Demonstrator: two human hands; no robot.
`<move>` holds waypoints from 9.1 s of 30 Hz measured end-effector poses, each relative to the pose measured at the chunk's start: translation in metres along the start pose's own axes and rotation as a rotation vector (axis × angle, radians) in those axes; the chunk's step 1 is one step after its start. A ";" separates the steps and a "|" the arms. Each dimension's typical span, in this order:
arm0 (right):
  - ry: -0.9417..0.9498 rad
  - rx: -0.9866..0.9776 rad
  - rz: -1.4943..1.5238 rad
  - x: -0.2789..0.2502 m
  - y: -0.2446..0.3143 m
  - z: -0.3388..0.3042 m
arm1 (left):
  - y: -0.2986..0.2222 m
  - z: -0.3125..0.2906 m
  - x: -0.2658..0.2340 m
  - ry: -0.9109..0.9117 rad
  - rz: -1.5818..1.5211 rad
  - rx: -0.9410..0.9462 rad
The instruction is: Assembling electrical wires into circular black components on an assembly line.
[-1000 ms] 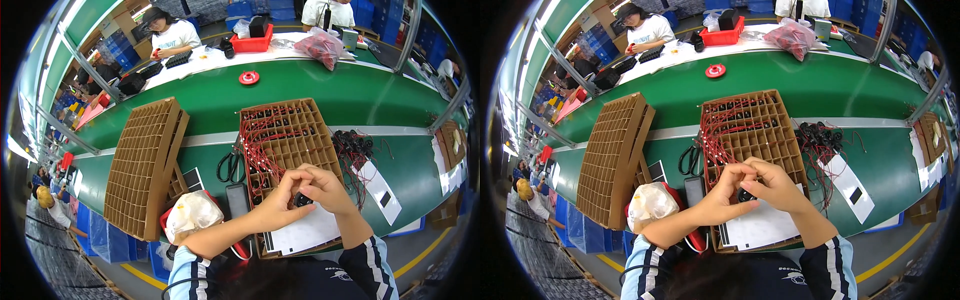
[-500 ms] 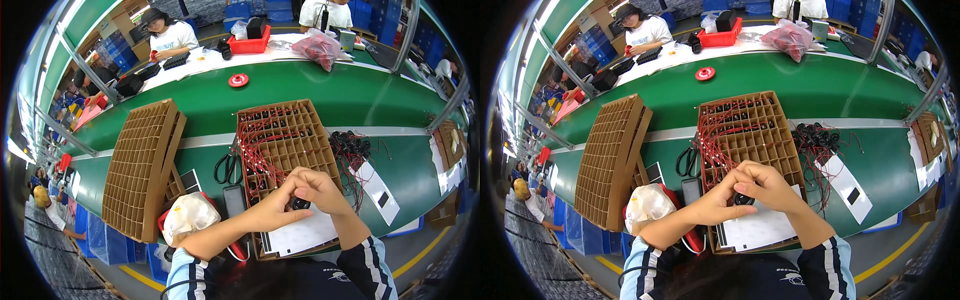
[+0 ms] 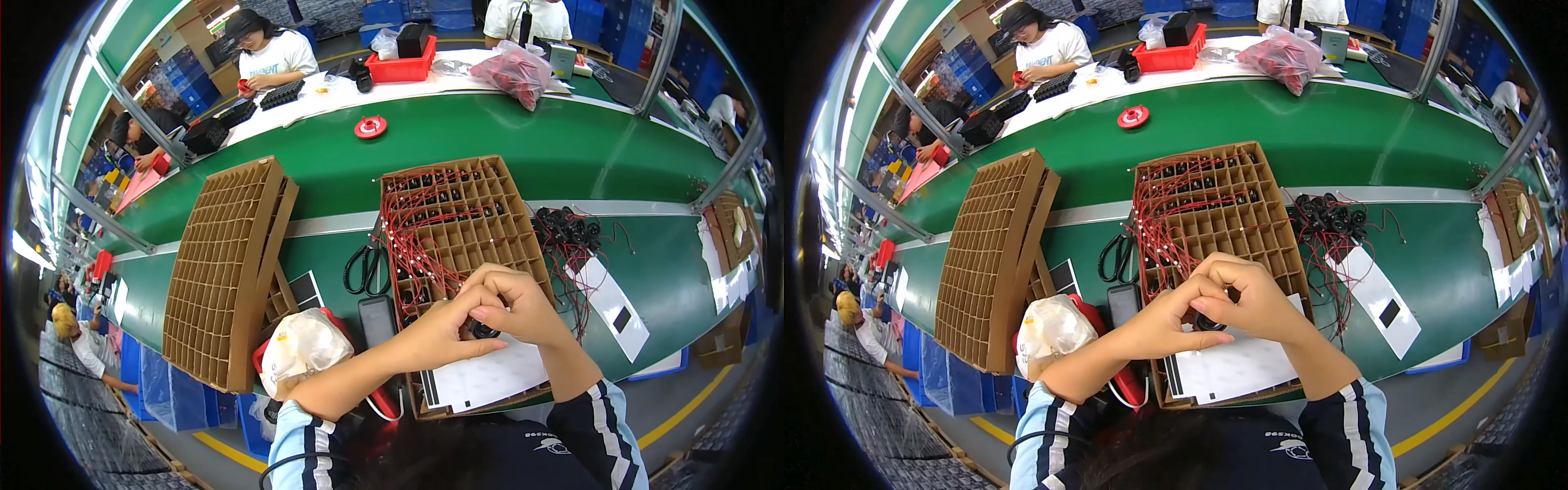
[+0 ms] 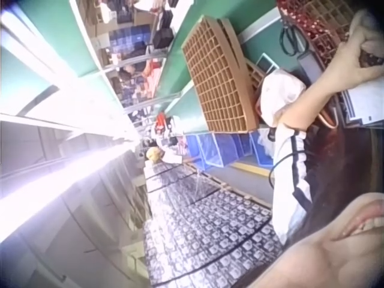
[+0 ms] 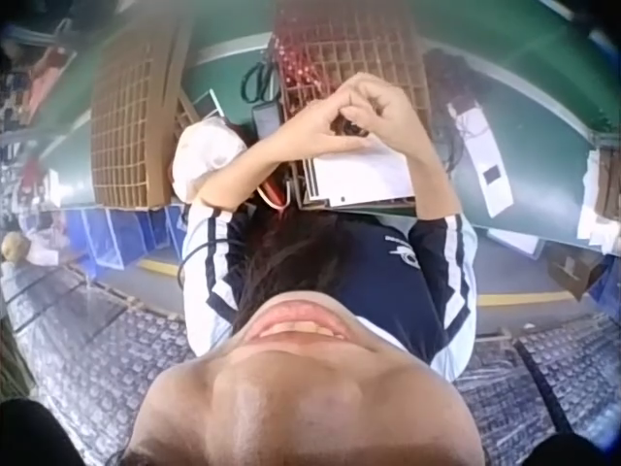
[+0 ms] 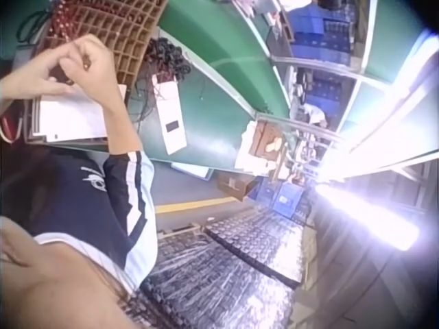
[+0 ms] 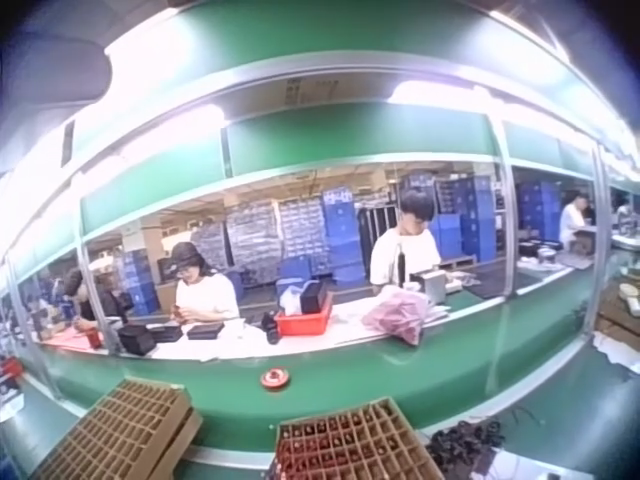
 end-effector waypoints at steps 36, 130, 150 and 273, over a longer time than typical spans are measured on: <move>-0.058 0.209 -0.201 -0.007 0.008 -0.007 | -0.018 0.007 -0.014 -0.267 0.382 0.189; -0.003 -0.519 -1.156 0.079 -0.057 -0.062 | 0.092 -0.042 -0.059 -0.411 -0.225 -0.367; 0.004 -0.456 -0.901 0.081 -0.049 -0.052 | 0.097 -0.043 -0.058 -0.392 -0.306 -0.437; -0.120 -0.263 -0.206 -0.031 0.056 -0.003 | -0.033 0.020 -0.019 -0.145 -0.510 -0.098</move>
Point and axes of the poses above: each hand's wrist, its own z-axis towards the middle knuckle, its own x-axis out of the palm, y = z × x, the point moved 7 cm from there along z, towards the middle knuckle, and after that the axes turned 12 degrees about -y, right-handed, at the moved point
